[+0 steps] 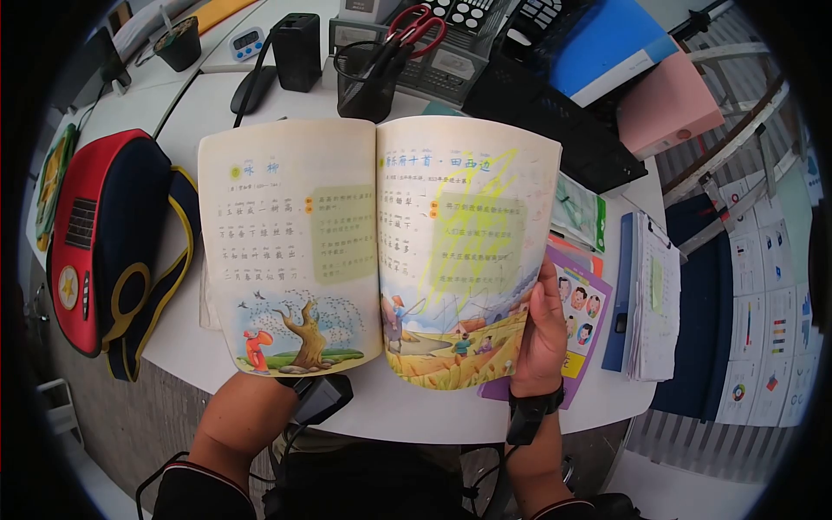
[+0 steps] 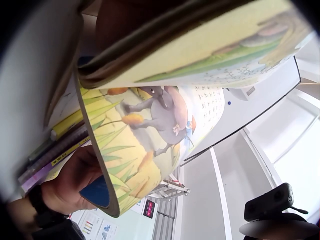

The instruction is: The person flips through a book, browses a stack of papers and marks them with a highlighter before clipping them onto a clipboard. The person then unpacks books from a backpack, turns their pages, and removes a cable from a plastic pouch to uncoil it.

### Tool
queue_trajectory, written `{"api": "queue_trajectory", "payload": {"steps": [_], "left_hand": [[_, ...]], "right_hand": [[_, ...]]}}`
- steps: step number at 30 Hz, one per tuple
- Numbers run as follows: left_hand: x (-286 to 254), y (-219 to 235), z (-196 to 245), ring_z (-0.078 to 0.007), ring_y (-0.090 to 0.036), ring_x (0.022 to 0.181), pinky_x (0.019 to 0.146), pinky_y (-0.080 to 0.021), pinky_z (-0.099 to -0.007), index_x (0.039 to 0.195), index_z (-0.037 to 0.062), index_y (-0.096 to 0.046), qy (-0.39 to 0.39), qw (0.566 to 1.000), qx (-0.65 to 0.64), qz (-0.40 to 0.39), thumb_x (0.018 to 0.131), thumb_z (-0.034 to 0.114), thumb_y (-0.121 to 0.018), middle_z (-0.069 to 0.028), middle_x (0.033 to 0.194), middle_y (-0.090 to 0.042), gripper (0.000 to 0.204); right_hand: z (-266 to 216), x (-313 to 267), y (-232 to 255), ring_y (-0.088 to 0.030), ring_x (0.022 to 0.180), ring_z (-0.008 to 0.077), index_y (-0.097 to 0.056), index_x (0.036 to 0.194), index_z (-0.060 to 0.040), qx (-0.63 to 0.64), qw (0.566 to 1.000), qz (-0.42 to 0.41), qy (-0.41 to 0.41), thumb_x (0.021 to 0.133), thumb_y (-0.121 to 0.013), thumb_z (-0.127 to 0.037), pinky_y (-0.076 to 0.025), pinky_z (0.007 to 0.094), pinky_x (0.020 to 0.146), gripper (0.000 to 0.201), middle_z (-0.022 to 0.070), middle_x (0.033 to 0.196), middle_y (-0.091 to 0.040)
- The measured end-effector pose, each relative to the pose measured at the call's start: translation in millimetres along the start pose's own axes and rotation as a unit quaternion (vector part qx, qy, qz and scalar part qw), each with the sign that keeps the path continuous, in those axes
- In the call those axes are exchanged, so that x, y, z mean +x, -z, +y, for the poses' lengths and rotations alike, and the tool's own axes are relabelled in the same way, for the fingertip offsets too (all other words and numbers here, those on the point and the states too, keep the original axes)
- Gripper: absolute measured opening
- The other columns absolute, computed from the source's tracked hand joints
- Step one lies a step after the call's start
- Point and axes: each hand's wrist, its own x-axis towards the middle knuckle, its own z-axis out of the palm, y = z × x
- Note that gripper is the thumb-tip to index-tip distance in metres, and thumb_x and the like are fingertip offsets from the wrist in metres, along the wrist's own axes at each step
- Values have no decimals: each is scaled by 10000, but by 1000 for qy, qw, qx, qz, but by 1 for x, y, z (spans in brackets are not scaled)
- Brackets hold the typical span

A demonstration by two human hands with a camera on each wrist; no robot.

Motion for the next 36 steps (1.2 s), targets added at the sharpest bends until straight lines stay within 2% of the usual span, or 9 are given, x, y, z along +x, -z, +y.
{"api": "queue_trajectory", "payload": {"steps": [2,6,16,19,24,25,31,32,36], "left_hand": [[55,-7,7,-362,-588,1069,1003,-452,-476,1414,-3,-440,-1,1000,-5,4,998,587,-311,-245,1222,-578,734],[-18,-10,-5,-361,-590,1069,1002,-454,-475,1416,-2,-439,-6,1000,-14,12,999,585,-313,-245,1229,-576,730],[74,-41,-21,-358,-597,1069,1000,-459,-474,1419,1,-438,-21,999,-23,41,1002,578,-317,-244,1246,-572,722],[8,-45,-7,-358,-598,1069,1000,-460,-473,1420,2,-438,-23,998,-26,48,1003,576,-318,-244,1252,-570,719],[12,-51,-5,-357,-601,1069,999,-462,-472,1422,4,-437,-21,998,-40,53,1005,573,-320,-243,1260,-568,715],[68,-54,-18,-356,-602,1069,999,-463,-472,1422,4,-437,-20,997,-44,54,1005,572,-320,-243,1262,-568,714],[68,-61,-17,-355,-606,1068,998,-466,-471,1424,6,-436,-14,996,-63,60,1007,568,-322,-243,1273,-565,709],[12,-60,-5,-355,-606,1068,998,-466,-471,1424,6,-436,-13,996,-66,61,1008,567,-323,-243,1275,-564,708],[67,-67,-17,-354,-609,1068,997,-468,-470,1425,8,-436,-10,995,-78,66,1009,565,-324,-242,1282,-563,704]], "right_hand": [[0,0,1,-545,1284,229,-381,1451,-37,1,1000,0,2,1003,-550,-150,-446,405,1090,492,120,1426,-524],[1,0,3,-539,1290,241,-381,1446,-44,-2,1000,2,1,1009,-536,-155,-437,419,1099,477,123,1425,-522],[1,-2,1,-548,1264,214,-414,1434,-17,-2,998,55,12,977,-610,-180,-425,380,1084,523,108,1394,-552],[2,-2,1,-558,1253,210,-419,1433,-19,5,998,60,13,969,-623,-181,-434,379,1076,532,105,1392,-557],[2,-2,3,-566,1243,206,-424,1431,-20,4,998,60,18,968,-623,-171,-438,378,1072,526,103,1390,-562],[2,-3,4,-565,1244,206,-424,1431,-21,6,998,61,17,968,-621,-167,-437,377,1073,524,103,1389,-563],[2,-4,6,-561,1248,210,-424,1432,-24,14,997,71,16,968,-617,-154,-429,379,1080,519,104,1390,-560],[2,-5,6,-559,1251,212,-423,1432,-25,17,997,73,16,966,-618,-153,-426,382,1084,521,105,1392,-559],[2,-6,7,-555,1256,225,-429,1428,-29,30,996,80,12,958,-624,-144,-424,399,1087,521,110,1392,-557]]}}
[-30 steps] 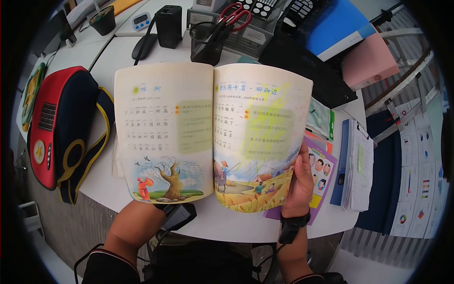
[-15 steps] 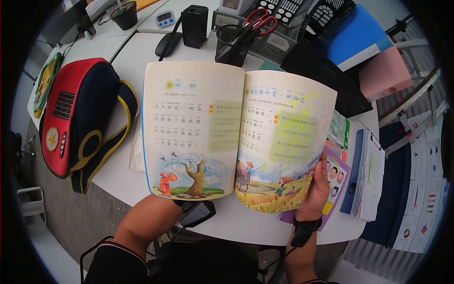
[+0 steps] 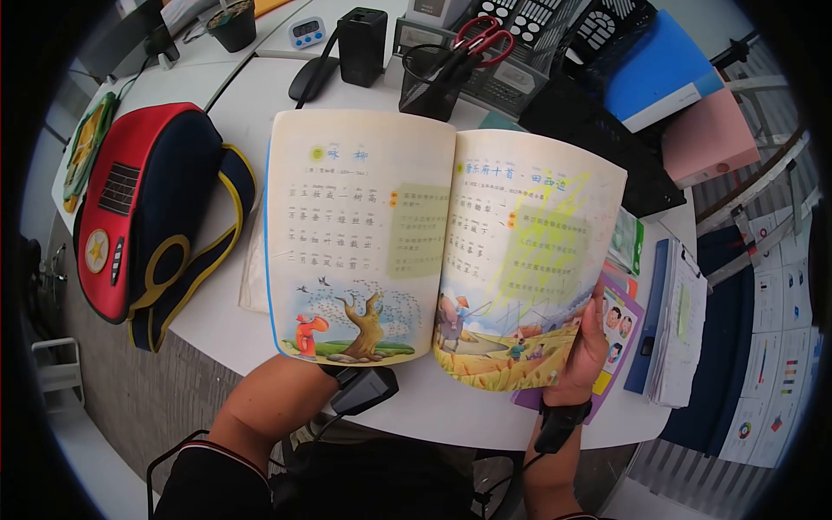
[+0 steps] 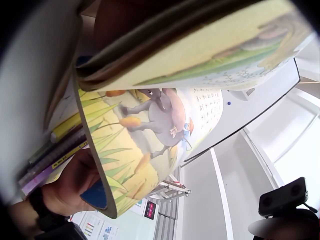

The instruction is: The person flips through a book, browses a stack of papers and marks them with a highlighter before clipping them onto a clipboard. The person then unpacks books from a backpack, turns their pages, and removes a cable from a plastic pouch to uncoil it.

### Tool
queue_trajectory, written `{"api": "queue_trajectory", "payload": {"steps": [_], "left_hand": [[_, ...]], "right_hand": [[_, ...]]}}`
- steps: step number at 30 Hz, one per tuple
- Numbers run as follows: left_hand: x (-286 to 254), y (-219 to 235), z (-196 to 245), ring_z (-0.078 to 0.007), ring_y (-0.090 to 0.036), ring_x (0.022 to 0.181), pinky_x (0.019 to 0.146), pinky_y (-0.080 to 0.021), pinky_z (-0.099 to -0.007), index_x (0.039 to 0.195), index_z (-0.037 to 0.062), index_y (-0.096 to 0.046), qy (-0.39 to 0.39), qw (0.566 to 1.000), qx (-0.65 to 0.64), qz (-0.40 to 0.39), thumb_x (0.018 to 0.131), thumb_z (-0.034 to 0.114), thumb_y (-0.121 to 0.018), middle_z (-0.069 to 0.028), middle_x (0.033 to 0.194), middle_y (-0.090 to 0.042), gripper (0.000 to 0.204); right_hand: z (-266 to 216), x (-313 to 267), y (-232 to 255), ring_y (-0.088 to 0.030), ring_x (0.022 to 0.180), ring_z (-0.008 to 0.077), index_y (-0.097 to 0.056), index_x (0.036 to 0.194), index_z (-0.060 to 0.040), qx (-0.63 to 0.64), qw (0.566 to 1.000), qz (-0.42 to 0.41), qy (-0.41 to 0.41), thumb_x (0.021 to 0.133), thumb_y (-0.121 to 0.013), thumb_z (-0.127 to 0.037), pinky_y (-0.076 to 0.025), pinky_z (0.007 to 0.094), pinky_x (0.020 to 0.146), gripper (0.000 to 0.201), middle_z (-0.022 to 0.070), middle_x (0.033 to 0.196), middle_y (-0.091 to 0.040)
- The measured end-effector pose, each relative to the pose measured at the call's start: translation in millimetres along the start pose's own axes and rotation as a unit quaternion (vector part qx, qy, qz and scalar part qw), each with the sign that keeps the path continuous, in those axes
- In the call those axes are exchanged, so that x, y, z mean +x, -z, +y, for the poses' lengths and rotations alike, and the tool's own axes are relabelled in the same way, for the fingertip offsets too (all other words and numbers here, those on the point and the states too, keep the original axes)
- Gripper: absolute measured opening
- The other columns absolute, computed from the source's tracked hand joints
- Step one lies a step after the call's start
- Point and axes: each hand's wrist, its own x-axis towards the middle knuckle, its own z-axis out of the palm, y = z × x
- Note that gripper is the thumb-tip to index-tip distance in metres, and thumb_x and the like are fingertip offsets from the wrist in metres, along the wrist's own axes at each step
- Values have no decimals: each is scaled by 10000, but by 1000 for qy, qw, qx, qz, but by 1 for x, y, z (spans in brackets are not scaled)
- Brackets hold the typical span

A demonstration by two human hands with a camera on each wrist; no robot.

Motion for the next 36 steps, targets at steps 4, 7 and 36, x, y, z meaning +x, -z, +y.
{"api": "queue_trajectory", "payload": {"steps": [4,7,36], "left_hand": [[-3,-7,-1,-353,-610,1068,997,-469,-470,1426,9,-435,2,1000,-9,4,1010,563,-326,-242,1287,-561,702],[2,-19,-5,-341,-612,1072,997,-470,-457,1428,12,-436,-13,993,114,25,1013,538,-339,-233,1289,-563,676],[-33,-80,-7,-253,-625,1090,993,-479,-371,1433,38,-447,-102,558,812,142,1033,367,-435,-166,1302,-582,518]], "right_hand": [[-2,-4,12,-544,1275,256,-400,1446,-41,-1,1000,-12,-2,979,-574,-155,-420,427,1096,511,122,1409,-537],[-4,-14,41,-539,1283,278,-374,1462,-46,-4,1000,-11,-27,1002,-511,-185,-424,439,1094,499,132,1421,-522],[-1,1,0,-557,1246,215,-484,1382,-37,-10,1000,9,0,951,-610,-142,-412,387,1089,461,100,1354,-584]]}}
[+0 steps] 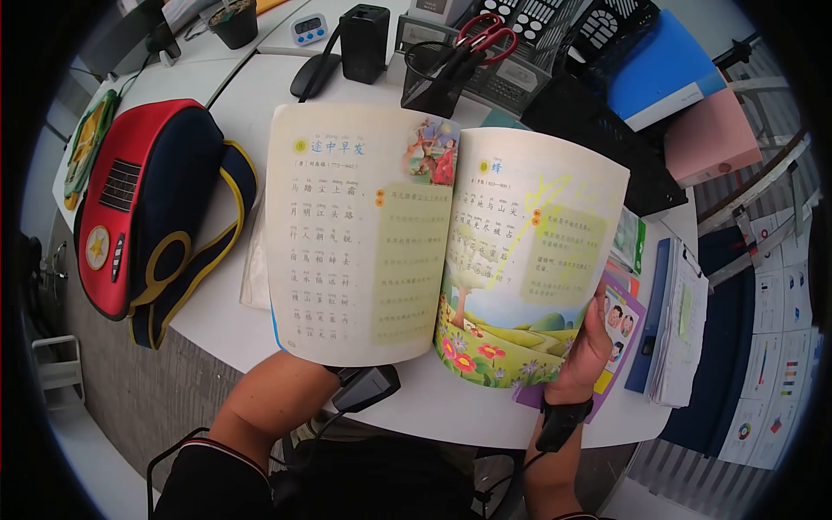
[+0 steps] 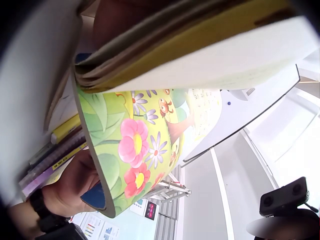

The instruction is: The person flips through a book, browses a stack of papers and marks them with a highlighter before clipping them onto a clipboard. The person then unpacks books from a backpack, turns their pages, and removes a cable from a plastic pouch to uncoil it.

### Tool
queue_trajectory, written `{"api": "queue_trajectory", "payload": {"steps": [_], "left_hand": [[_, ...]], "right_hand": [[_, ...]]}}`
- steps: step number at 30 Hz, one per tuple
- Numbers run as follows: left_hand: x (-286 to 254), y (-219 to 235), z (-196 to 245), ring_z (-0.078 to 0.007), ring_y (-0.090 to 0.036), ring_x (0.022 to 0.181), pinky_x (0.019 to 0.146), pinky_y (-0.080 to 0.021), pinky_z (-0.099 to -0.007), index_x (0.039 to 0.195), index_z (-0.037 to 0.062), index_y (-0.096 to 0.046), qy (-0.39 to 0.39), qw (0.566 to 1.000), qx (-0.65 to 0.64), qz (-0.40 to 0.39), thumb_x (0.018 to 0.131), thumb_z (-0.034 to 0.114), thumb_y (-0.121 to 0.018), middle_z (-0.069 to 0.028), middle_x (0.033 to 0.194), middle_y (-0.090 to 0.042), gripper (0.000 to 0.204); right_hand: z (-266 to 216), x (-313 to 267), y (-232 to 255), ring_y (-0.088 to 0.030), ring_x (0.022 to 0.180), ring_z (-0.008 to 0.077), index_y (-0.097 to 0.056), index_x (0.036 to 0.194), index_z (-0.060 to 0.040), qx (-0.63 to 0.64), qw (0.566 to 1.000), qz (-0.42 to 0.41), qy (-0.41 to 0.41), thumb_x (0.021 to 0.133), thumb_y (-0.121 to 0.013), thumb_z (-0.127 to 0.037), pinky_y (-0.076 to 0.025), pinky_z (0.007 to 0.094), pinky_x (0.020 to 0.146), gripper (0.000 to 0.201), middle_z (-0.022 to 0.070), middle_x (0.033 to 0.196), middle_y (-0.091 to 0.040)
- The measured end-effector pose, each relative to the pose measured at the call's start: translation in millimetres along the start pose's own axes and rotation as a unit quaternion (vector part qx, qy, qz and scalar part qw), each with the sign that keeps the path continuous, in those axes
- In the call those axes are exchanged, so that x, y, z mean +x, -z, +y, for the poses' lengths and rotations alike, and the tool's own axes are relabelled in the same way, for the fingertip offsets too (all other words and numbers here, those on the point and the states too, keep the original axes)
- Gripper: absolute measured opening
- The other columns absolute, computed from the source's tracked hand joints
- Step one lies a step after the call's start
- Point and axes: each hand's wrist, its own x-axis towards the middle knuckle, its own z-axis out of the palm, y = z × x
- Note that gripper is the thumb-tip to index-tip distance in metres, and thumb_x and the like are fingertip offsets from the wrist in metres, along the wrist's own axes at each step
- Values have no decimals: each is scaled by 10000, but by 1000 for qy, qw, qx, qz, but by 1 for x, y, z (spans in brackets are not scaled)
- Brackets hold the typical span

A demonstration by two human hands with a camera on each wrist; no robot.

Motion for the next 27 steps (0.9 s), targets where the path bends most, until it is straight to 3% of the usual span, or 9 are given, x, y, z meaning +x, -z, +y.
{"api": "queue_trajectory", "payload": {"steps": [27], "left_hand": [[2,-3,-9,-237,-632,1070,959,-491,-353,1412,37,-470,-57,993,93,33,1022,350,-458,-149,1288,-594,501]], "right_hand": [[-1,-1,-1,-560,1248,224,-473,1389,-32,15,1000,2,-4,957,-601,-140,-424,394,1084,463,108,1362,-577]]}}
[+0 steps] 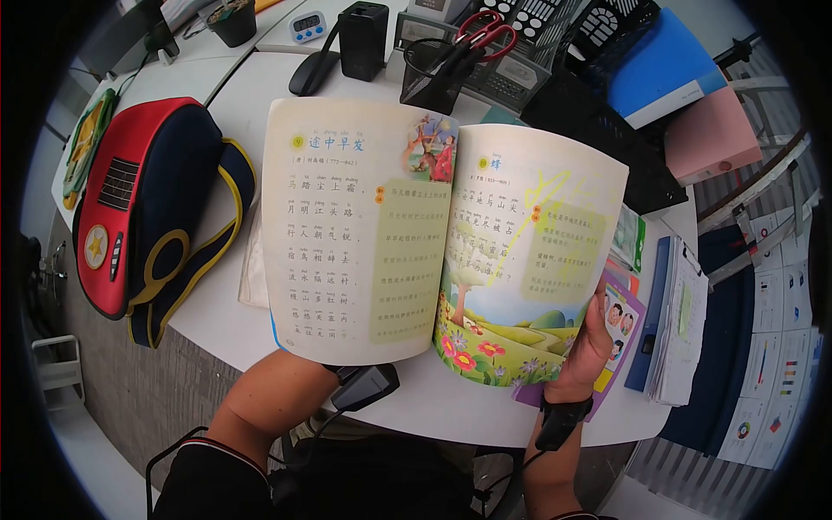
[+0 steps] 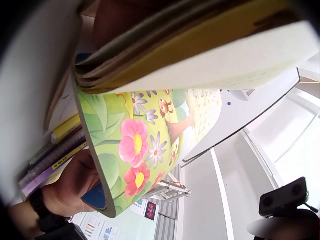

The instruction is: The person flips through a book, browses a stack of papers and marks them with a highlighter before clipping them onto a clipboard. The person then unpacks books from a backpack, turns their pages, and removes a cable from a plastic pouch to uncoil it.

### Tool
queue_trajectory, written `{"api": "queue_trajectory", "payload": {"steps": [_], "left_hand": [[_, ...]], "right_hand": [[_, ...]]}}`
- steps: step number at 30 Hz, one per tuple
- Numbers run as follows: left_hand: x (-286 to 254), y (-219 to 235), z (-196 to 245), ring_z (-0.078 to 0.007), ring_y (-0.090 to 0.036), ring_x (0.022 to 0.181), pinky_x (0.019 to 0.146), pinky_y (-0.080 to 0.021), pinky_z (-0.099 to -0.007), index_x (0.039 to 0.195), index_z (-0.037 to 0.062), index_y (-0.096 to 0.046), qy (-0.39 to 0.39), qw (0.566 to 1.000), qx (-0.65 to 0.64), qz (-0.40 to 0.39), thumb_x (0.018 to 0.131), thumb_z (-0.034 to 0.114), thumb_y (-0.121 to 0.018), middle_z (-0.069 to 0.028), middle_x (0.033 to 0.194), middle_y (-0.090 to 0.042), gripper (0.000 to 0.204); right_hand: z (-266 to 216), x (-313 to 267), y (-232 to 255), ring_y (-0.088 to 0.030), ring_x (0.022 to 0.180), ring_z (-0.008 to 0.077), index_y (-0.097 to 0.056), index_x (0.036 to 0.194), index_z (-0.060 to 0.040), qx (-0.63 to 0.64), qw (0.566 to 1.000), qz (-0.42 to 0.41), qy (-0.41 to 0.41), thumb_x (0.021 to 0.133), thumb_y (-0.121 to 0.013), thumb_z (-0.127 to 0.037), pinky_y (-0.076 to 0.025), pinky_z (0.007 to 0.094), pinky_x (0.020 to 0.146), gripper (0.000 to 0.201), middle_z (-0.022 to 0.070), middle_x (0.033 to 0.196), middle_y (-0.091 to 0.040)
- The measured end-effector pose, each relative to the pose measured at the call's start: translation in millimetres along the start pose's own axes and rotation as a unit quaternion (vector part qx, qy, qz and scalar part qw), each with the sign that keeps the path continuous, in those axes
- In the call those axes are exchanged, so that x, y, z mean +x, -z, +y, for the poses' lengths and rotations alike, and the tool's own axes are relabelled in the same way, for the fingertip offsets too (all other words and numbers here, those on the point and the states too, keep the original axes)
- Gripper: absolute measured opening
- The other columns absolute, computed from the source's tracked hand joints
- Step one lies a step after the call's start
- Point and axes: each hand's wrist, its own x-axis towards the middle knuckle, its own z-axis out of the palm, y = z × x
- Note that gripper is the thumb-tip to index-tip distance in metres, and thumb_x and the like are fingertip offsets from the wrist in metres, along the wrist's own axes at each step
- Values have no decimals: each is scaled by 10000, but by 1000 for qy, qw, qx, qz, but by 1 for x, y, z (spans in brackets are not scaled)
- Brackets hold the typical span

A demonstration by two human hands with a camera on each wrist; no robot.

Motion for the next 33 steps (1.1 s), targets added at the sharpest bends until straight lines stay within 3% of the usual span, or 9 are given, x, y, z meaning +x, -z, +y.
{"api": "queue_trajectory", "payload": {"steps": [13,16,17,19,21,23,24,27,33], "left_hand": [[0,0,-1,-230,-635,1060,944,-496,-344,1402,36,-481,-28,998,46,16,1016,342,-470,-141,1282,-600,493],[0,0,-2,-228,-636,1058,940,-497,-342,1400,36,-484,-34,998,57,20,1015,340,-472,-139,1280,-602,491],[0,-1,-2,-227,-636,1057,939,-498,-342,1399,36,-485,-36,997,60,21,1015,340,-473,-139,1280,-602,490],[0,-1,-2,-226,-637,1056,936,-498,-340,1398,36,-487,-41,997,67,24,1014,338,-475,-137,1279,-603,489],[0,-1,-2,-225,-637,1054,934,-499,-339,1396,36,-488,-45,996,74,26,1013,337,-477,-136,1278,-604,487],[0,-1,-2,-224,-638,1053,931,-500,-338,1395,36,-490,-49,995,80,28,1012,336,-478,-135,1277,-605,486],[0,-1,-3,-223,-638,1052,930,-500,-337,1394,36,-491,-51,995,83,29,1012,335,-479,-134,1276,-605,485],[0,-2,-3,-221,-639,1050,926,-502,-335,1391,36,-493,-58,993,93,33,1011,334,-482,-132,1275,-607,484],[0,-3,-4,-218,-641,1046,919,-504,-331,1387,35,-498,-71,990,113,40,1008,330,-487,-128,1272,-609,480]], "right_hand": [[0,-4,7,-575,1220,229,-455,1408,-21,-21,999,29,13,955,-577,-169,-439,372,1055,491,122,1352,-577],[-5,-10,19,-603,1158,239,-453,1399,-1,-43,992,95,-69,959,-476,-160,-475,364,994,468,137,1334,-577],[-5,-10,19,-603,1158,239,-453,1399,-1,-43,992,95,-68,959,-476,-160,-475,364,994,468,137,1334,-577],[-4,-4,2,-600,1166,241,-452,1399,-4,-59,998,3,-21,954,-475,-143,-470,357,1000,466,136,1329,-579],[-2,-2,2,-570,1212,232,-448,1402,-3,-42,999,-4,-22,961,-484,-152,-426,356,1048,467,127,1344,-572],[-2,-5,12,-530,1262,216,-446,1405,-2,-77,995,58,-23,967,-496,-163,-368,357,1098,469,116,1363,-563],[-1,-3,-1,-506,1288,203,-443,1409,-3,-77,996,33,-4,969,-510,-177,-334,361,1121,477,109,1376,-556],[-1,-1,7,-553,1274,255,-404,1462,-20,-56,998,-10,19,1007,-459,-165,-430,417,1087,480,130,1424,-534],[-1,-2,5,-555,1275,251,-406,1463,-31,-48,999,1,11,1010,-458,-184,-440,413,1080,480,124,1435,-528]]}}
